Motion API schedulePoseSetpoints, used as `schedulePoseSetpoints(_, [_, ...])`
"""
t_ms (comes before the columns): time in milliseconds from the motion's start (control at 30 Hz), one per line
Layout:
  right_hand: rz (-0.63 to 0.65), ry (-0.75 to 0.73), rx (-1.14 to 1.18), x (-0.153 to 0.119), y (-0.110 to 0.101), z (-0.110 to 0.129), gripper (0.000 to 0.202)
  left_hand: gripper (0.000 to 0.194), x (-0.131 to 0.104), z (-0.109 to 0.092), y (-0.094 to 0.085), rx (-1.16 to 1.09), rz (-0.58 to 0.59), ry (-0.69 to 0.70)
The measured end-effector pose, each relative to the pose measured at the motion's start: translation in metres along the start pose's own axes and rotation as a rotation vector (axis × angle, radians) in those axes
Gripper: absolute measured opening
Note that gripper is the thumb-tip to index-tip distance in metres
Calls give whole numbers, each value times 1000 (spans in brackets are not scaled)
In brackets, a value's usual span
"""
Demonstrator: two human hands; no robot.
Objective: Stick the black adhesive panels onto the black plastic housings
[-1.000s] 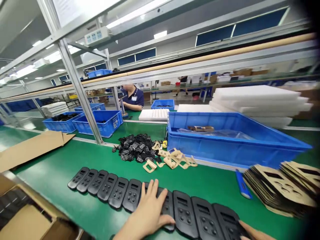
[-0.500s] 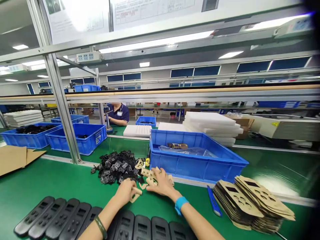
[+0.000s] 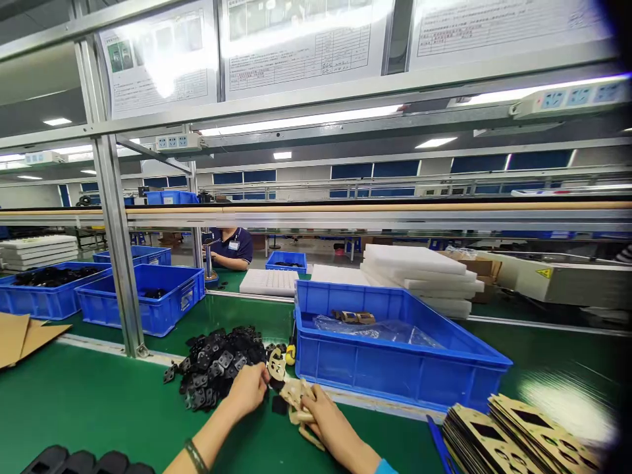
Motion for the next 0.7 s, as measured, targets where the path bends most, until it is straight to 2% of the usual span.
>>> schedulePoseSetpoints(100, [-67, -90, 51, -6, -36, 2, 31, 39, 16, -1, -9, 95, -42, 25])
schedulePoseSetpoints(167, [-165, -138, 75, 3, -74, 2, 35, 42, 26, -8, -8, 146, -41, 60])
schedulePoseSetpoints(233, [-304, -156, 83, 22, -120, -2, 35, 45, 37, -16, -4, 189, -26, 107])
schedulePoseSetpoints(333, [-515, -90, 68, 56, -186, -20, 30, 52, 52, -22, 7, 228, 41, 178])
schedulePoseSetpoints(400, [-567, -10, 52, 73, -211, -32, 46, 54, 60, -20, 14, 233, 86, 200])
schedulePoseSetpoints(433, [-573, 24, 46, 77, -215, -35, 55, 53, 62, -18, 16, 227, 92, 201])
schedulePoseSetpoints(467, [-567, 44, 42, 78, -213, -35, 59, 48, 63, -16, 18, 215, 86, 200])
schedulePoseSetpoints(533, [-509, 22, 45, 72, -191, -26, 52, 38, 62, -11, 20, 168, 42, 193])
schedulePoseSetpoints(567, [-453, -18, 52, 66, -172, -18, 44, 35, 61, -8, 20, 134, 13, 188])
schedulePoseSetpoints(633, [-263, -116, 76, 50, -119, -1, 37, 33, 56, -4, 17, 51, -51, 169])
schedulePoseSetpoints(667, [-151, -148, 90, 42, -90, 4, 41, 32, 53, -2, 14, 4, -88, 152])
schedulePoseSetpoints(700, [-62, -162, 101, 33, -62, 6, 58, 31, 51, 0, 10, -48, -126, 131])
Point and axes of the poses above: each hand's wrist, its own x-axis towards the middle knuckle, its own y-axis out of the palm, z = x × y, the point moved 5 cm from there along x, towards the middle knuckle, and after that the axes turned 9 degrees about x, right-handed, at the moved point
